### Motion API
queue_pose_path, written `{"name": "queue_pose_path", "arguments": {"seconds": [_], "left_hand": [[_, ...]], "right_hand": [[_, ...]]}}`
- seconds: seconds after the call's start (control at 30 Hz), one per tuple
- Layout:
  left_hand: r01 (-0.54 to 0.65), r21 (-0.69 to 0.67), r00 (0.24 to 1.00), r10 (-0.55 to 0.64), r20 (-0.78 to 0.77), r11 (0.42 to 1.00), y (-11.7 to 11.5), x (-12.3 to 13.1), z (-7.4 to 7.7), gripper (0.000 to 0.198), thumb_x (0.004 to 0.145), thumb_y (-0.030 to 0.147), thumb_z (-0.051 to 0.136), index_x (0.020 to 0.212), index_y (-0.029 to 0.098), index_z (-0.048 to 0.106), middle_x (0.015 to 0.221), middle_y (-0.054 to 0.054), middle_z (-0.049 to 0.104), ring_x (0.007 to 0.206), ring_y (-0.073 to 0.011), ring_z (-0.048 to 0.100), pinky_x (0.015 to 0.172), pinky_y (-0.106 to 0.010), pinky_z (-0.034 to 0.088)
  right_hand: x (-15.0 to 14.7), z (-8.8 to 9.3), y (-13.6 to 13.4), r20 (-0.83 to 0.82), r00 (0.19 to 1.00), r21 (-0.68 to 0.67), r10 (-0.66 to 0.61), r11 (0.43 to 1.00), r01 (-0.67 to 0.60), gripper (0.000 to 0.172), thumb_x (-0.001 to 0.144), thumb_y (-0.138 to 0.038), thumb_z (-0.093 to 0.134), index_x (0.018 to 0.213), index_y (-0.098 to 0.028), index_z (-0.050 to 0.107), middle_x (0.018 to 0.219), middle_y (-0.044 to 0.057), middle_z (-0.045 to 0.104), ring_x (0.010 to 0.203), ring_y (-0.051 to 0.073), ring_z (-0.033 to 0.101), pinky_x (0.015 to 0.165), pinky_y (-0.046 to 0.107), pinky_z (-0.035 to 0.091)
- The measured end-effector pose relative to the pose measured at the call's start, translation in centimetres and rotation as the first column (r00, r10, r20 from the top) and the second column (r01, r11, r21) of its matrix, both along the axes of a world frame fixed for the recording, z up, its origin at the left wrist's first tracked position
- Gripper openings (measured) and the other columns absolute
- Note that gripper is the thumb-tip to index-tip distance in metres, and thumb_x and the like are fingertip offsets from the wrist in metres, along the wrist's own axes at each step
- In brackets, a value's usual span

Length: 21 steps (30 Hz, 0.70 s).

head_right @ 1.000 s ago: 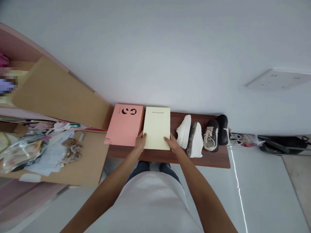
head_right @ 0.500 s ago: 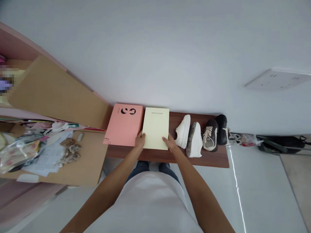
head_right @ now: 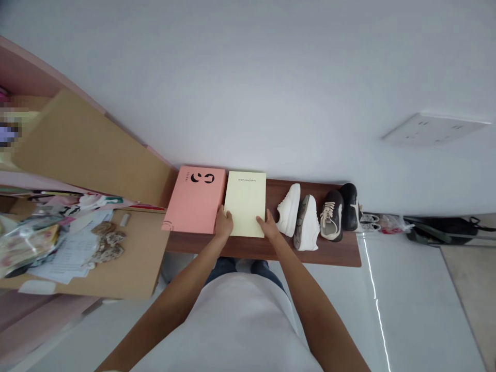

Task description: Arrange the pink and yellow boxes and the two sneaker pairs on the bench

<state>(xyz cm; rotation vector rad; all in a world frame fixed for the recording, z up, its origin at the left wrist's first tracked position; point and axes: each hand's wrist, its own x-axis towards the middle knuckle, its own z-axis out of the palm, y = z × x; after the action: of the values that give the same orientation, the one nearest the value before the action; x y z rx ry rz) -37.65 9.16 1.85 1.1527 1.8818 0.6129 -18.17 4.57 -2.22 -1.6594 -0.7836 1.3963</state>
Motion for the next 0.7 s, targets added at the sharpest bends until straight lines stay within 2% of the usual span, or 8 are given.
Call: {"name": "queue_pose_path", "arguments": {"seconds": [0.07,0.17,0.33,0.57,0.7], "left_hand": [[0.015,0.051,1.000,-0.014,-0.016,0.999,-0.1,0.6,0.9,0.056,0.100,0.029,0.044,0.154,0.013,0.041,0.161,-0.016,0.041,0.152,-0.0274,0.033,0.126,-0.037,0.021],[0.056,0.120,0.998,-0.055,-0.010,0.991,-0.1,1.9,2.3,0.055,0.101,0.029,0.043,0.153,0.014,0.042,0.160,-0.016,0.042,0.151,-0.0280,0.034,0.125,-0.038,0.022],[0.124,0.189,0.985,-0.143,0.092,0.974,-0.7,5.4,3.6,0.052,0.101,0.031,0.046,0.151,0.017,0.046,0.156,-0.013,0.048,0.148,-0.0266,0.039,0.124,-0.037,0.026],[0.304,0.178,0.926,-0.334,0.177,0.936,-3.4,11.5,2.7,0.049,0.099,0.028,0.048,0.147,0.016,0.051,0.149,-0.015,0.054,0.139,-0.0269,0.051,0.118,-0.039,0.037],[0.349,0.142,0.907,-0.372,0.199,0.926,-4.5,14.2,1.7,0.050,0.095,0.023,0.053,0.145,0.017,0.053,0.148,-0.015,0.056,0.138,-0.0270,0.051,0.118,-0.039,0.038]], "right_hand": [[0.4,0.6,-0.2,0.017,0.998,-0.040,-0.067,0.997,0.068,0.094,0.076,-0.062,0.073,0.156,-0.027,0.037,0.165,0.009,0.037,0.152,0.027,0.035,0.124,0.047,0.031],[1.5,1.9,-0.4,-0.006,0.995,-0.037,-0.101,0.994,0.100,0.098,0.077,-0.067,0.070,0.159,-0.028,0.033,0.169,0.008,0.025,0.154,0.029,0.030,0.124,0.047,0.031],[4.6,3.7,-1.3,0.009,0.988,0.015,-0.156,0.988,0.156,0.086,0.080,-0.066,0.069,0.155,-0.035,0.041,0.166,0.006,0.035,0.152,0.030,0.035,0.120,0.053,0.035],[9.8,4.5,-3.8,0.031,0.965,0.018,-0.260,0.966,0.259,0.081,0.081,-0.062,0.069,0.152,-0.032,0.045,0.162,0.008,0.042,0.146,0.031,0.044,0.118,0.051,0.040],[13.0,4.0,-5.9,0.057,0.952,0.022,-0.302,0.953,0.301,0.078,0.079,-0.063,0.070,0.148,-0.031,0.051,0.158,0.008,0.048,0.142,0.032,0.048,0.117,0.052,0.040]]}}
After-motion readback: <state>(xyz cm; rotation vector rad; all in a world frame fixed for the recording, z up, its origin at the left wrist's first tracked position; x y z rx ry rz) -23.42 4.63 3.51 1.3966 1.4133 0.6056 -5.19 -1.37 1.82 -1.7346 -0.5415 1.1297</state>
